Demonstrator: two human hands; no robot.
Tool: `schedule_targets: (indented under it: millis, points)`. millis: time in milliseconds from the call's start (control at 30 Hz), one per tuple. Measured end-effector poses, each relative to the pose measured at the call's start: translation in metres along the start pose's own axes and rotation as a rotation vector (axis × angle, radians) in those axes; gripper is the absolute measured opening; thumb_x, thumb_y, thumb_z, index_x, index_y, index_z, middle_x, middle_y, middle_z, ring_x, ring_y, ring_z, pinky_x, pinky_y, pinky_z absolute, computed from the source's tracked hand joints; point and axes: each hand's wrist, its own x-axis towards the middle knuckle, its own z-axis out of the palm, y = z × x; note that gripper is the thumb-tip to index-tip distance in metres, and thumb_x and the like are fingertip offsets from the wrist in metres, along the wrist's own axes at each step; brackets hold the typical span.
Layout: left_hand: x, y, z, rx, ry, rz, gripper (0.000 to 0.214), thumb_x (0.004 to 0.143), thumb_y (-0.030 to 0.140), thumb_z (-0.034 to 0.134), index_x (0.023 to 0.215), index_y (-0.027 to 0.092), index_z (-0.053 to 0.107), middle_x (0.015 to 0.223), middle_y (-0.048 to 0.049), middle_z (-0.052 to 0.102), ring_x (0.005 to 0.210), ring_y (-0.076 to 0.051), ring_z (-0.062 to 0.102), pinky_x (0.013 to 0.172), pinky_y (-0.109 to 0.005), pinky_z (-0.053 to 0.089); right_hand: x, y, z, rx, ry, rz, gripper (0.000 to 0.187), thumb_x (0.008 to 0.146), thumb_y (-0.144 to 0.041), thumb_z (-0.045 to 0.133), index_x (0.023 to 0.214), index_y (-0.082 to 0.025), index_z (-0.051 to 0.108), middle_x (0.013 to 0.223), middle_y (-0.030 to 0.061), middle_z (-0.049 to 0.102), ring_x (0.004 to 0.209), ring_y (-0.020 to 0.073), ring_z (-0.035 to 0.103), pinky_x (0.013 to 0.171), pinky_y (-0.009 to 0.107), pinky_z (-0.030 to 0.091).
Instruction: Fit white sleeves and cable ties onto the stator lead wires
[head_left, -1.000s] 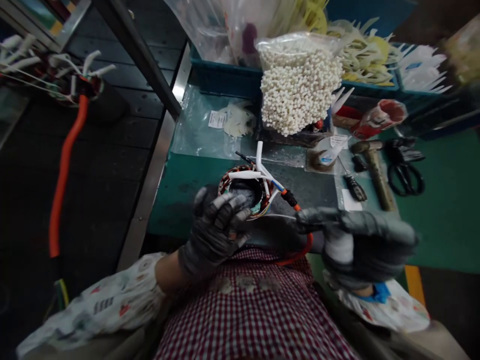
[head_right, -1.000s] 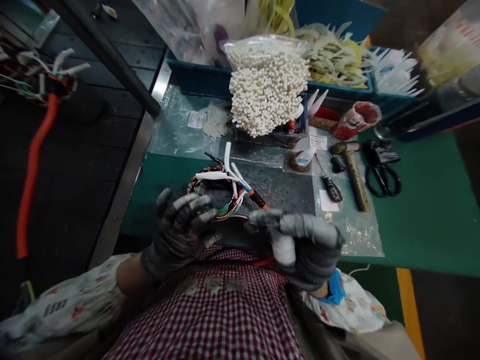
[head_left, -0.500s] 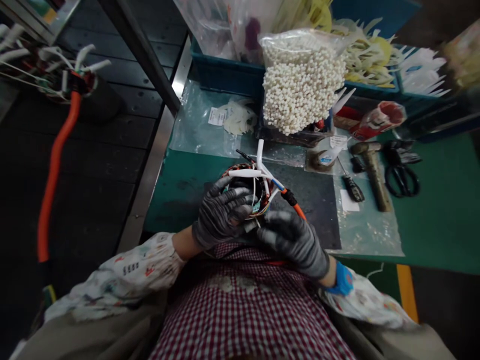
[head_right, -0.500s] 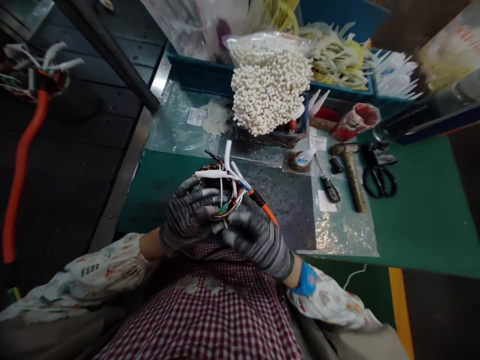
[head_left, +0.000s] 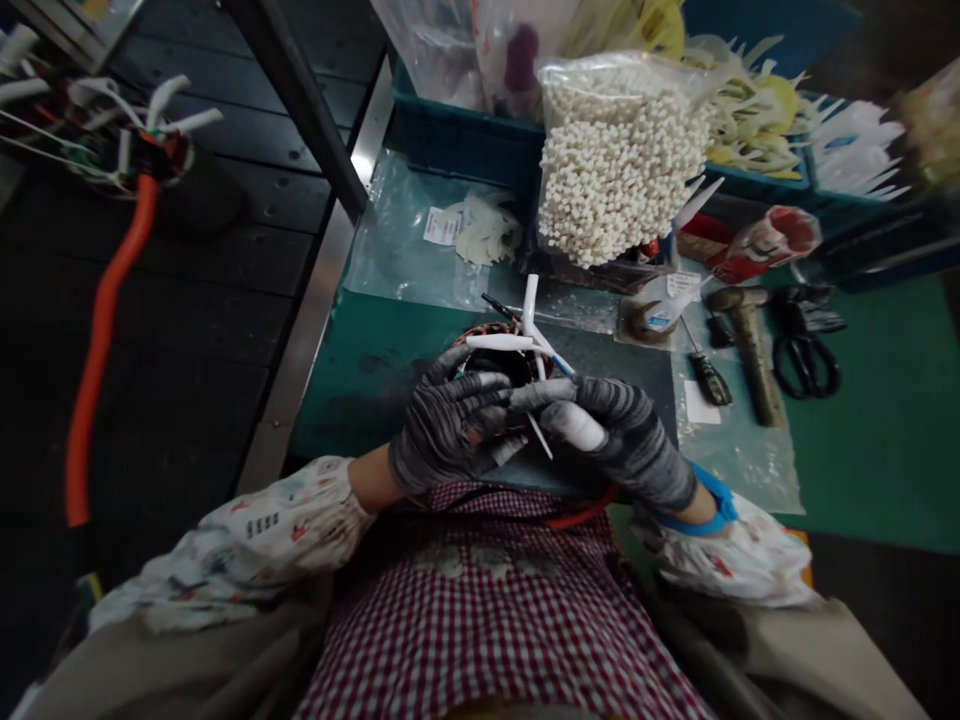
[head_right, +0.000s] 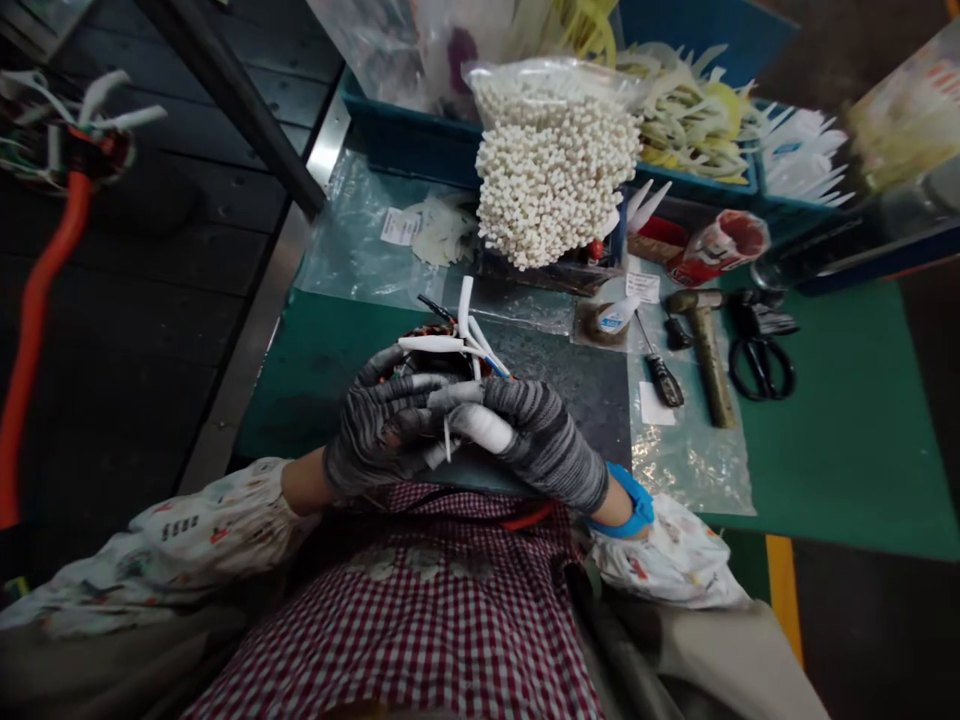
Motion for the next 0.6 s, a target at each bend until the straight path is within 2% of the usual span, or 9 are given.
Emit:
schedule_targets:
  millis: [67, 133, 267, 400, 500, 533, 600]
  points:
    - [-0.001, -0.001, -0.001, 0.002, -0.016, -0.008, 0.023, 0.106, 0.041, 0.069, 0.124, 0.027, 0.073, 0.120, -0.0023, 0.086, 0.117, -0.022, 0.081, 0.132, -0.055, 0.048, 0.000, -0.001, -0.006, 0.004, -0.008, 0.030, 0.009, 0.100, -0.029, 0.084, 0.106, -0.025, 0.090, 0.103, 0.0028, 0.090, 0.093, 0.0249, 0.088, 0.086, 0.035, 0.073]
    - [-0.002, -0.002, -0.001, -0.007, -0.016, -0.004, 0.020, 0.104, 0.041, 0.074, 0.117, 0.026, 0.074, 0.119, -0.0019, 0.085, 0.117, -0.022, 0.081, 0.131, -0.056, 0.049, 0.000, 0.001, -0.009, -0.027, 0.043, 0.020, 0.009, 0.096, -0.023, 0.086, 0.105, -0.026, 0.089, 0.100, 0.0014, 0.090, 0.088, 0.0225, 0.087, 0.082, 0.032, 0.072]
    - [-0.002, -0.002, -0.003, -0.021, -0.050, -0.012, 0.013, 0.103, 0.036, 0.077, 0.110, 0.026, 0.076, 0.117, -0.0020, 0.086, 0.118, -0.022, 0.081, 0.133, -0.054, 0.048, -0.002, 0.007, -0.008, -0.057, 0.048, 0.006, 0.013, 0.098, -0.018, 0.083, 0.108, -0.026, 0.088, 0.104, 0.0024, 0.090, 0.092, 0.0222, 0.087, 0.083, 0.033, 0.072]
    - [0.001, 0.001, -0.006, -0.005, -0.048, -0.044, 0.012, 0.103, 0.037, 0.077, 0.108, 0.026, 0.077, 0.119, -0.0013, 0.087, 0.119, -0.019, 0.080, 0.133, -0.050, 0.047, -0.004, 0.014, -0.008, -0.111, -0.002, -0.049, 0.013, 0.102, -0.023, 0.080, 0.112, -0.026, 0.087, 0.107, 0.0036, 0.090, 0.095, 0.0228, 0.086, 0.088, 0.037, 0.072]
    - [0.003, 0.002, -0.005, -0.028, -0.046, -0.044, 0.017, 0.108, 0.040, 0.070, 0.113, 0.025, 0.076, 0.120, -0.0017, 0.087, 0.118, -0.019, 0.081, 0.133, -0.051, 0.047, -0.008, 0.027, -0.009, -0.184, -0.148, -0.187, 0.015, 0.105, -0.032, 0.076, 0.115, -0.027, 0.087, 0.108, 0.0044, 0.089, 0.094, 0.0220, 0.085, 0.086, 0.036, 0.070]
    - [0.003, 0.002, -0.005, -0.037, -0.040, -0.038, 0.020, 0.110, 0.042, 0.066, 0.113, 0.025, 0.076, 0.119, -0.0020, 0.087, 0.117, -0.020, 0.081, 0.133, -0.051, 0.047, -0.011, 0.032, -0.008, -0.203, -0.181, -0.198, 0.017, 0.106, -0.035, 0.076, 0.117, -0.028, 0.086, 0.110, 0.0047, 0.088, 0.095, 0.0223, 0.084, 0.087, 0.037, 0.069]
    - [0.002, 0.001, -0.004, -0.049, -0.024, -0.031, 0.025, 0.112, 0.044, 0.061, 0.114, 0.025, 0.076, 0.117, -0.0026, 0.087, 0.115, -0.021, 0.081, 0.132, -0.053, 0.048, -0.018, 0.041, -0.008, -0.233, -0.147, -0.152, 0.019, 0.107, -0.040, 0.075, 0.120, -0.029, 0.083, 0.109, 0.0044, 0.086, 0.095, 0.0230, 0.082, 0.087, 0.039, 0.068]
